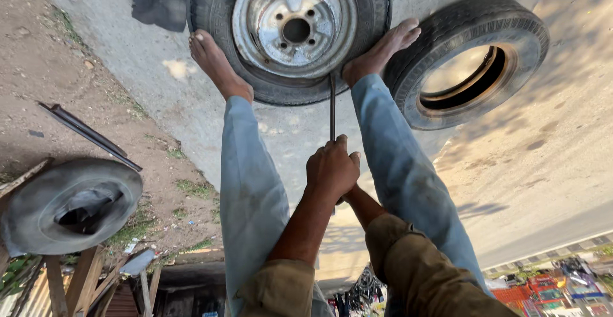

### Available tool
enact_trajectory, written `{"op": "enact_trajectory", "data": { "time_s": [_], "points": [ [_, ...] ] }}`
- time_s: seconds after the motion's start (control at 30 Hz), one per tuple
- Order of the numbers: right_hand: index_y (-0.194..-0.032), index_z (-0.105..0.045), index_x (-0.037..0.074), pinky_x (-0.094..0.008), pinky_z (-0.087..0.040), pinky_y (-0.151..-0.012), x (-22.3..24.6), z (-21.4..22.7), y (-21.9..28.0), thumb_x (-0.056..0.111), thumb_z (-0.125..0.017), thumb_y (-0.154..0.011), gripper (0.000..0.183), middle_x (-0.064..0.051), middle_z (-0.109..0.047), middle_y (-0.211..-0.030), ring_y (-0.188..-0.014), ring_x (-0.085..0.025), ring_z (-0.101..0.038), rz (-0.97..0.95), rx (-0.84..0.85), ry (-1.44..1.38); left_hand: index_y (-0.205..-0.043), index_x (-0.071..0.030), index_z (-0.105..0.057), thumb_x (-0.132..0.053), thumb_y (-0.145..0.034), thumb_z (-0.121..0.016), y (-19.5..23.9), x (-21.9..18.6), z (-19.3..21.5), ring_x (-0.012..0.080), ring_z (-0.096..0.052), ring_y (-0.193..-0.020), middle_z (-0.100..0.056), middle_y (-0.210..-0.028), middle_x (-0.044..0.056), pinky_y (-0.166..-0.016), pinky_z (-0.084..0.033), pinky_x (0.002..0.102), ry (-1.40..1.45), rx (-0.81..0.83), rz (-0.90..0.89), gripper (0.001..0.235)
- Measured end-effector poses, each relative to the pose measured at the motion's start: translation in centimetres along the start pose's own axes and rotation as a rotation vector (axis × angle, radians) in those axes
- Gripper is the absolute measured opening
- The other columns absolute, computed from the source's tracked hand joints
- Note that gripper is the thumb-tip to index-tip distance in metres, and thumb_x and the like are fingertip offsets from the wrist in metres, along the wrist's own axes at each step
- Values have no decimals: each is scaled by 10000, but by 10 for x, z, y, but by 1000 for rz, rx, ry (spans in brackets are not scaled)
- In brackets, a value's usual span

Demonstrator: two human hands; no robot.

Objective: The person uses a metal bar and a hammer to pry and adjust the tire bead on a wheel rim. They then attach an air hose to the valve stem to inflate the tire, checking the pressure with a gauge.

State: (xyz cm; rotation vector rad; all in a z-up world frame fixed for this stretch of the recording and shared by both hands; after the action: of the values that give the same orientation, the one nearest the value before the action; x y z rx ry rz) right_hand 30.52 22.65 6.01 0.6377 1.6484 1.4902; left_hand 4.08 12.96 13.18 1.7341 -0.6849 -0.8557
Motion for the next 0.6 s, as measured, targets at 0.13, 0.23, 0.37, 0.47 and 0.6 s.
{"op": "enact_trajectory", "data": {
  "time_s": [0.13, 0.23, 0.37, 0.47, 0.6],
  "points": [
    [-1231, -560, 73, -330, -546, -742, -1, -51, 33, 300, -599, -976, 343, -63, -667, -1070, -916, -165, -651, 162, -117, 538, -1392, -77, -566, -338, -944, -620, -3, -3, 10, 380, -622, -1214, -653, -1325, 187, -1023, -478, 485, 80, -151, -76, 522],
    [-1190, -581, 60, -321, -481, -615, 33, -112, 68, 222, -600, -1000, 250, -45, -646, -962, -778, -133, -585, 146, -58, 815, -1366, -94, -592, -319, -944, -611, 0, -2, 26, 356, -611, -1237, -656, -1335, 158, -1043, -470, 469, 97, -147, -48, 478],
    [-1037, -593, -32, -346, -381, -409, 91, -170, 95, 178, -547, -1005, 218, -85, -581, -677, -483, -182, -488, -158, -157, 739, -1298, -120, -683, -105, -955, -535, -15, 15, 34, 332, -633, -1267, -683, -1343, 130, -1096, -477, 441, 168, -189, -154, 374],
    [-1069, -634, 46, -278, -368, -405, 120, -211, 102, 243, -497, -1005, 249, -60, -627, -637, -458, -116, -482, -203, -183, 846, -1144, -64, -713, 62, -765, -602, -26, 38, 47, 343, -594, -1350, -674, -1362, 133, -1114, -456, 434, 119, -297, -398, 414],
    [-1132, -665, -12, -304, -444, -438, 160, -251, 110, 239, -621, -955, 310, -119, -699, -708, -505, -164, -581, -184, 56, 936, -1066, -15, -700, 113, -706, -620, -26, 37, 76, 443, -516, -1359, -648, -1343, 207, -1110, -426, 474, 32, -400, -544, 390]
  ]
}}
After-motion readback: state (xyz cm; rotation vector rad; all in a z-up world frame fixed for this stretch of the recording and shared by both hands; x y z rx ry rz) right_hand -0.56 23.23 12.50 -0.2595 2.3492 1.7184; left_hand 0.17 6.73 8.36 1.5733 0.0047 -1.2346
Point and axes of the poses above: each hand's wrist, its own y-axis away from the middle knuckle, its own z-axis out of the back of the hand, x = y × z, the point moved 1 cm from there along -y, towards the middle knuckle
